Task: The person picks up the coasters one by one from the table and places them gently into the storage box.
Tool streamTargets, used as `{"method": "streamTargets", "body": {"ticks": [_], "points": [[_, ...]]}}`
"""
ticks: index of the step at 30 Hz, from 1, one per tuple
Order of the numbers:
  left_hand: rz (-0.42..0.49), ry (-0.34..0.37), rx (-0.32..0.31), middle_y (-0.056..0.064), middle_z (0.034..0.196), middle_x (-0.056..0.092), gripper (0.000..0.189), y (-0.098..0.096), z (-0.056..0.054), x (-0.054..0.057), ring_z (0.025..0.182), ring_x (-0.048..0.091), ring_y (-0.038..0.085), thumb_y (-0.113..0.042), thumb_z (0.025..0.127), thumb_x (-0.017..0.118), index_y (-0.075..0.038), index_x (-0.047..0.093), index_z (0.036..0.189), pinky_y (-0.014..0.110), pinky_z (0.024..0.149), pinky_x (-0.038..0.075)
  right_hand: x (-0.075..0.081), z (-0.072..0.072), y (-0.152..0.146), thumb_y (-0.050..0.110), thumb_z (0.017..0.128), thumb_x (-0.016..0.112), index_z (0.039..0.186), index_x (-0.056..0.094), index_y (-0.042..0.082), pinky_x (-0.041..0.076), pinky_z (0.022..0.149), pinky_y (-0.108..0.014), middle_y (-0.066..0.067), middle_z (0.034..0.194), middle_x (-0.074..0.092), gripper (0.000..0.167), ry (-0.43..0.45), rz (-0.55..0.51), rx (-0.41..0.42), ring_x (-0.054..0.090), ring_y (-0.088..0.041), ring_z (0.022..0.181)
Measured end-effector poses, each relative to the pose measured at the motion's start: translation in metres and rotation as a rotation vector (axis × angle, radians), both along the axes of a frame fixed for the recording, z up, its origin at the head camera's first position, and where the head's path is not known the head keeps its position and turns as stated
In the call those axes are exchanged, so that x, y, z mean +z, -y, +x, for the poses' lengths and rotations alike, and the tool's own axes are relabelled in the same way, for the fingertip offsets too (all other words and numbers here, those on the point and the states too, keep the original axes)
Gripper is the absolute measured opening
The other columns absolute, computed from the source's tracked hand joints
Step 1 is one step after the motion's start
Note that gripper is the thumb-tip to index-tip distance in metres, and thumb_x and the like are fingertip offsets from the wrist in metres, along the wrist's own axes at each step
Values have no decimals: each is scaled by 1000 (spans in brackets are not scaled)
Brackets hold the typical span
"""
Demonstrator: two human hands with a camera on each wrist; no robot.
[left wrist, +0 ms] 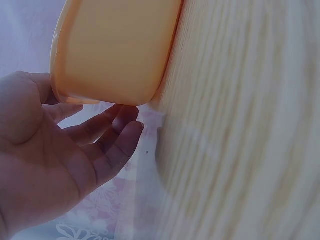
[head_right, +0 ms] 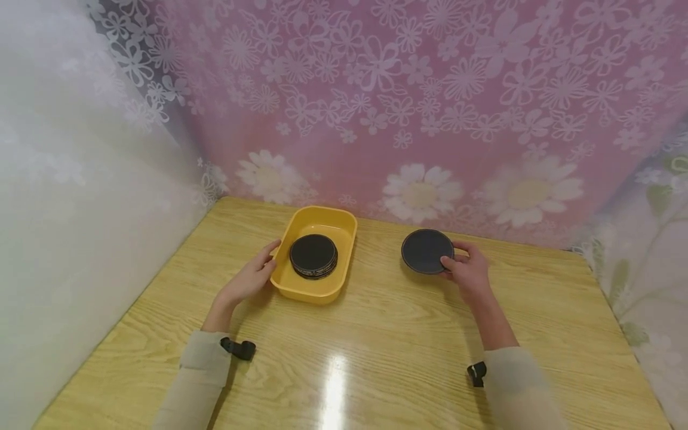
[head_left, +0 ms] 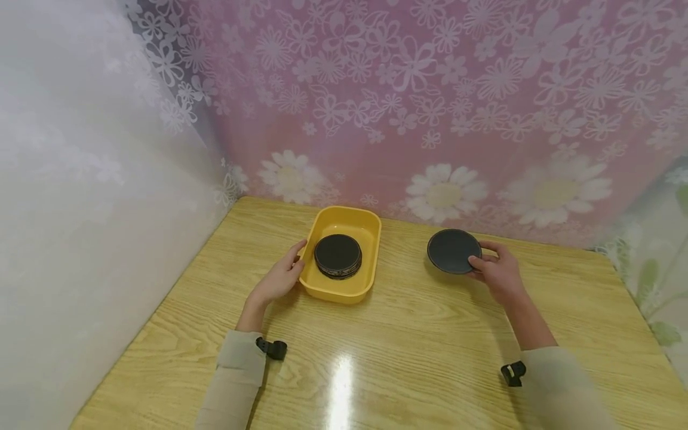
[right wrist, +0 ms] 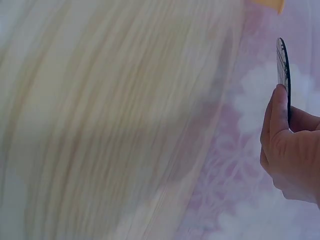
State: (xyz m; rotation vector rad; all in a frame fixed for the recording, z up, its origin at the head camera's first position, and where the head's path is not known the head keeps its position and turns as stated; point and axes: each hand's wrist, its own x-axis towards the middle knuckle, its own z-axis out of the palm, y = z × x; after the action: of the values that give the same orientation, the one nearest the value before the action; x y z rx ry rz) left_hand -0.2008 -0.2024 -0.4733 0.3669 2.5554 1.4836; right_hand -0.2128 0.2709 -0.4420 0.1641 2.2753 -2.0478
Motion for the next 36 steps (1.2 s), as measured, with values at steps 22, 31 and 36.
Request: {"method": "streamTargets", "body": {"ticks": [22,31,36], "points": [[-3,2,4,28,145,44,55,0,1,4,113,55,34,-19,108,34,-13,17,160,39,84,44,23,-18,150,0,98,57,150,34,-4,58,75,-29,-22,112,57,57,35,-22,136,70,-10,76],[20,3,-2,30,140,47,55,0,-2,2,83,55,26,-16,108,34,-13,18,160,35,72,44,21,-29,202,-1,95,60,143,44,-6,59,72,-37,-30,110,62,51,-12,91,172,71,-18,71],[20,-5,2,30,140,47,55,1,-2,1,91,57,28,-16,108,35,-12,18,160,35,74,44,17,-35,225,-1,94,62,140,48,-6,57,78,-46,-26,104,63,49,-13,165,177,72,-31,82]]}}
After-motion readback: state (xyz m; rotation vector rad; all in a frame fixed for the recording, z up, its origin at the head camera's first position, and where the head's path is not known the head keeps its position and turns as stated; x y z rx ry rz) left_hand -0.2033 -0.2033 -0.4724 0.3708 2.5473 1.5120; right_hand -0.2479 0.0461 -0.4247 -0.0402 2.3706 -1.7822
